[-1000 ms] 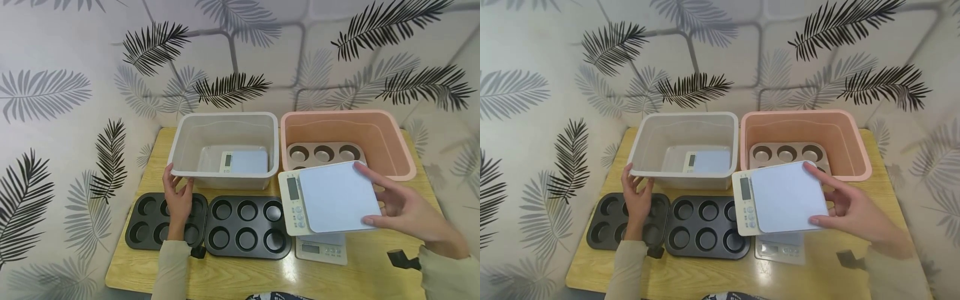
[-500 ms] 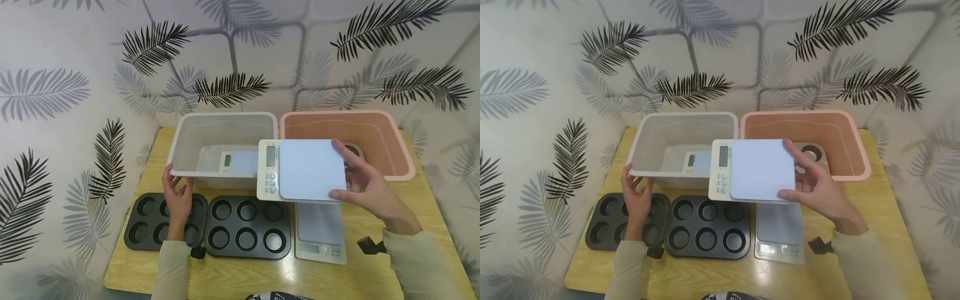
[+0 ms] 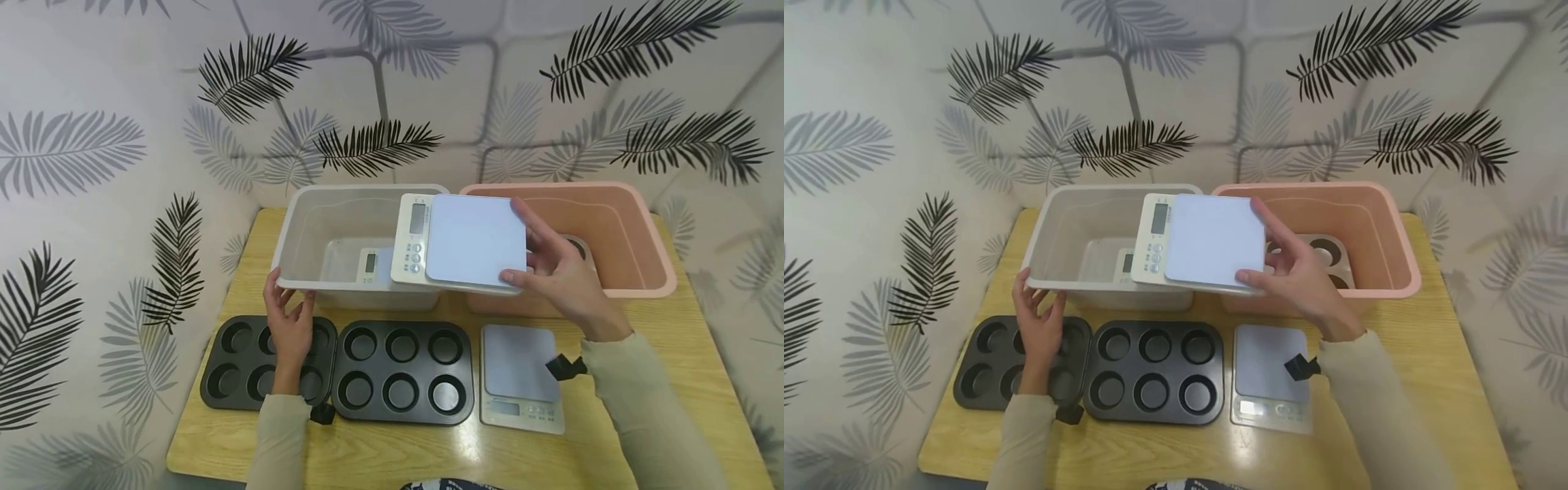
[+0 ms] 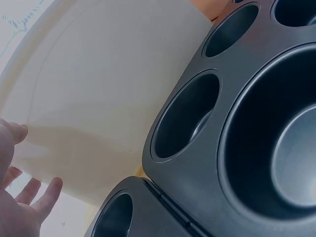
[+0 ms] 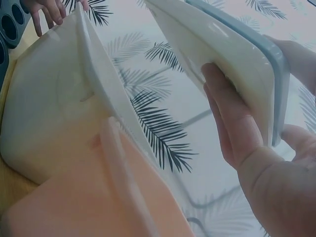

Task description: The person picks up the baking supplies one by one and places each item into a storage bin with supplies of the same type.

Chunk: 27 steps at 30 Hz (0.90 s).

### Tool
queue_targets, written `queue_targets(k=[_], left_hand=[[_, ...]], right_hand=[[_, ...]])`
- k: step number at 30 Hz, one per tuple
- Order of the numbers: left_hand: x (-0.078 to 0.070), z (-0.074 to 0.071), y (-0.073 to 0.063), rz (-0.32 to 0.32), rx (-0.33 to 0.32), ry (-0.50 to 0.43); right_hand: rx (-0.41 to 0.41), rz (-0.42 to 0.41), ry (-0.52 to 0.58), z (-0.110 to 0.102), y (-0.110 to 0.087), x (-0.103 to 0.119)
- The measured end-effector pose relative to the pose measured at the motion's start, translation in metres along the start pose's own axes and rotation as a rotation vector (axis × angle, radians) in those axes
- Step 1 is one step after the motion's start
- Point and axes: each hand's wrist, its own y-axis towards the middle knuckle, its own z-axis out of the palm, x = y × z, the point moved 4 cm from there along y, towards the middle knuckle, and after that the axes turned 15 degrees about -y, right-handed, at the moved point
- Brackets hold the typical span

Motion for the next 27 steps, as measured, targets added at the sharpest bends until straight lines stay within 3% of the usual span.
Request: queue_targets(k=[4, 9, 21, 27], left_hand=[[0.000, 0.000, -0.001, -0.006, -0.007, -0.002], [0.000, 0.001, -0.001, -0.010, -0.011, -0.017], [0.001, 0.000, 0.000, 0.010, 0.003, -0.014], [0.002, -0.001, 0.001, 0.003, 0.006, -0.022]], right_hand=[[0.033, 0.045, -0.021, 0.004, 0.015, 0.005], [0.075, 0.044, 0.012, 0.011, 0.038, 0.006], [0.097, 0.128, 0.013, 0.039, 0.087, 0.001], [0.104, 0.187, -0.083, 0.050, 0.107, -0.002]])
